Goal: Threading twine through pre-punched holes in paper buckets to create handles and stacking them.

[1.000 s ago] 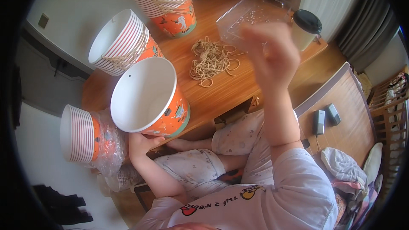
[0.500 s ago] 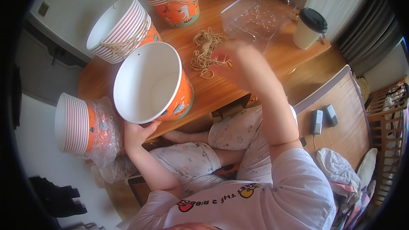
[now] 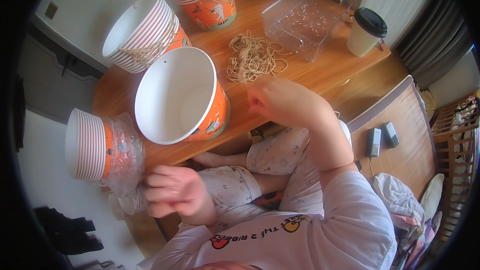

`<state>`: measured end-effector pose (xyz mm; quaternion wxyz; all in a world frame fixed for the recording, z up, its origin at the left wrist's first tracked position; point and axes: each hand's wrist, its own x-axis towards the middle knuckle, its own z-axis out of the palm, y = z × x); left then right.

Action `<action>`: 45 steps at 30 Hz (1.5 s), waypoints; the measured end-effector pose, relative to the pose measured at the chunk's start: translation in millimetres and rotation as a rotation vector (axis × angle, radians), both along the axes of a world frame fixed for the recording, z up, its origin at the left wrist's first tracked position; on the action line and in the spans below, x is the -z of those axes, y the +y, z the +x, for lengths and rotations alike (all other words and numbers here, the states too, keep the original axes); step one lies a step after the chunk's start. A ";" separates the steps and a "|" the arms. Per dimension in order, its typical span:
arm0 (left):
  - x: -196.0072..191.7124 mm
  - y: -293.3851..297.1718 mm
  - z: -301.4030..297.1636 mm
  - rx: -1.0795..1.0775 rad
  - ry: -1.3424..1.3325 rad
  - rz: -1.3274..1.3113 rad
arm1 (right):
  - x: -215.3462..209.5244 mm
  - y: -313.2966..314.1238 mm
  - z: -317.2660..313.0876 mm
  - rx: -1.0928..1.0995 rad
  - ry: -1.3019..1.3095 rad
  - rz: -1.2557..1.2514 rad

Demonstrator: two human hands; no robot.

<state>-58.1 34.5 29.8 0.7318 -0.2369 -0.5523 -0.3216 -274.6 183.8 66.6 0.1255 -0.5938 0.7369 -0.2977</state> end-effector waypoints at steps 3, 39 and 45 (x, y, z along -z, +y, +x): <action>17.5 24.7 -11.0 0.016 -0.374 -0.180 | -32.6 21.3 19.9 -0.253 -0.211 0.078; 16.3 26.1 -47.6 -0.143 -0.937 -0.319 | -54.7 129.1 35.9 -2.056 -0.798 -0.646; -2.9 41.2 -86.4 -0.411 -1.024 -0.208 | -49.3 222.3 9.8 -2.121 -1.027 -0.765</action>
